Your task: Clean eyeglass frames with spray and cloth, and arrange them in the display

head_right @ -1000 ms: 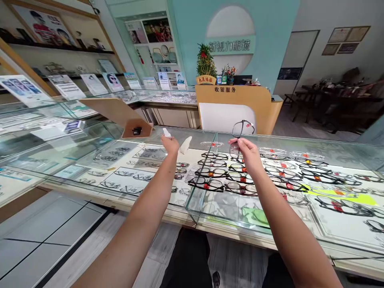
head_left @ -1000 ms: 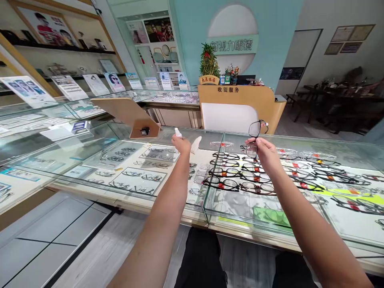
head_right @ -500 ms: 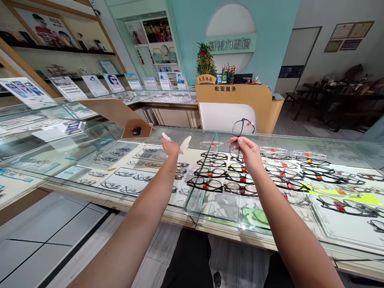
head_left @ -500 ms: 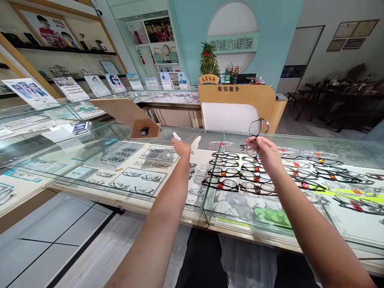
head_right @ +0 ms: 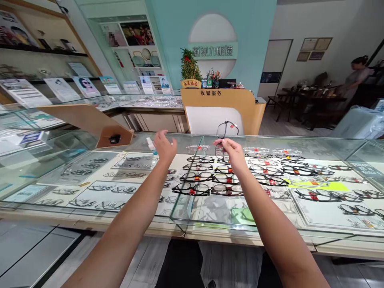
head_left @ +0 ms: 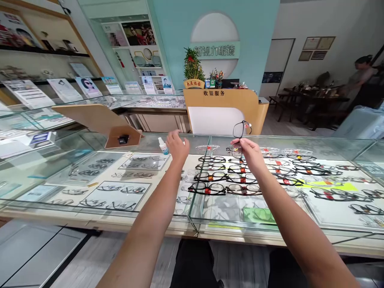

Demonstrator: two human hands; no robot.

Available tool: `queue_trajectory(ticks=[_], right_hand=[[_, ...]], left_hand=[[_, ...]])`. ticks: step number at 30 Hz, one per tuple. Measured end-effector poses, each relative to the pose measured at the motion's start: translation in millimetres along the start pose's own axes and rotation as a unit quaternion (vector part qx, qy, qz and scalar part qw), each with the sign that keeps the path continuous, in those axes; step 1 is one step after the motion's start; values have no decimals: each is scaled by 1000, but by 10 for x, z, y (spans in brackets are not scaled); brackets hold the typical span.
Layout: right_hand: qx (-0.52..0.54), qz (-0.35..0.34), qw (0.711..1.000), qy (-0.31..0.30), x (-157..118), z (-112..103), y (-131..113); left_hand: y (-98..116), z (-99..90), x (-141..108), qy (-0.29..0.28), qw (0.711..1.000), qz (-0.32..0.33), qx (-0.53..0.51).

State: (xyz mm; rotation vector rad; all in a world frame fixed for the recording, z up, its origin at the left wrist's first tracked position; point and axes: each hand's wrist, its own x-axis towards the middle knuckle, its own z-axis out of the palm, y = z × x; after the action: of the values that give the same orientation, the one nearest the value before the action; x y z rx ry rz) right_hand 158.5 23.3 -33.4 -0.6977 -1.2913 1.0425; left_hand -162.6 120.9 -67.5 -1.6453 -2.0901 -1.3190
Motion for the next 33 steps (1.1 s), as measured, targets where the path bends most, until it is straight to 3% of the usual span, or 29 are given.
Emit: queue_trajectory(ticks=[2,6,10,15,19,23,28,33], right_hand=[[-11,-2,1000,-4,1,6,-9],[-20,-9,1000,-15,-2,33,-33],[-19,-9,1000,-11,-2,35,-58],[-3,-7,1000,-5,1,-7,-84],[21,3,1000,8,-9,21,-108],[50,23,998,11,-43,117,-139],[57,15,998,-7,-85,215,-176],[52,11,998,-35,-91,223,-158]], left_hand=[[-17,76,-22,-74,997,-16,6],[-148,152,-3,-120,988,-92,-7],[-132,81,56,-107,984,-122,-68],[203,-35,61,-88,962,-122,-229],[568,-67,-82,-136,904,-128,-385],[877,-116,-407,-205,838,-133,-488],[1083,-278,-751,-353,718,-137,-584],[1108,-346,-808,-389,694,-144,-589]])
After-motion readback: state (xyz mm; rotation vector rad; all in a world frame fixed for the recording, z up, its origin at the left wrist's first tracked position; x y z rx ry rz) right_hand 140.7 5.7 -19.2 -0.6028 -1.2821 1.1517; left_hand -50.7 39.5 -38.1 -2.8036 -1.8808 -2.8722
